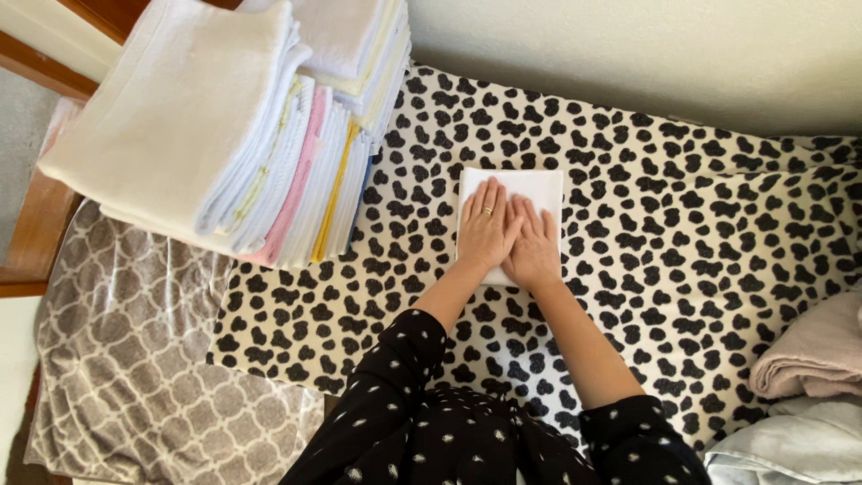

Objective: The person folds several white cloths one at a time and places them onto a stack.

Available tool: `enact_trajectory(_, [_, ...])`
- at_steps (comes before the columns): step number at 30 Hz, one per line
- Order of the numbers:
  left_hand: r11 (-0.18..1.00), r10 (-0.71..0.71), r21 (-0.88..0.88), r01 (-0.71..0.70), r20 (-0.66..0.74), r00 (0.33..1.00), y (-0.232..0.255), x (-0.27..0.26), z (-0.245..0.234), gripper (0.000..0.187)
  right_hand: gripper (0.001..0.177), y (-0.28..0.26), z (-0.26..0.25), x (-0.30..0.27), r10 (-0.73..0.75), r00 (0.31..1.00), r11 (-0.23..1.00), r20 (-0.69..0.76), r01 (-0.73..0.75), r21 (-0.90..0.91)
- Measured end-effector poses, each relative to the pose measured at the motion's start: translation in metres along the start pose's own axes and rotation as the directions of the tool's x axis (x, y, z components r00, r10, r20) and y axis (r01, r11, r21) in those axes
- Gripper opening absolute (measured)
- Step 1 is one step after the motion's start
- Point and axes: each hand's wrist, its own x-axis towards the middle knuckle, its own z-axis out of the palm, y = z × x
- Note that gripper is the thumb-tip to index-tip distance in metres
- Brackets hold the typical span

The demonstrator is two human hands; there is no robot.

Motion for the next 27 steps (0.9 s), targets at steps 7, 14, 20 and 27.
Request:
enact_trajectory(7, [0.990,-0.111,0.113,0.087,0.226,0.968,-0.014,0.028,-0.001,0.080,0.079,0.016,-0.008,0.035,0.231,0.972,0.972,0.033,-0.229,-0.060])
enact_trajectory(14, [0.982,-0.150,0.152,0.115,0.240,0.959,-0.018,0.017,-0.001,0.071,0.084,0.006,-0.010,0.029,0.363,0.931,0.932,-0.043,-0.361,0.044])
enact_trajectory(20, [0.983,-0.130,0.157,0.093,0.248,0.960,-0.026,-0.015,-0.003,0.069,0.088,-0.003,0.007,0.011,0.416,0.902,0.909,-0.115,-0.408,0.088])
enact_trajectory(27, [0.990,-0.118,0.107,0.092,0.268,0.956,-0.038,-0.055,-0.004,0.069,0.092,-0.012,0.024,-0.009,0.523,0.833,0.852,-0.181,-0.510,0.118])
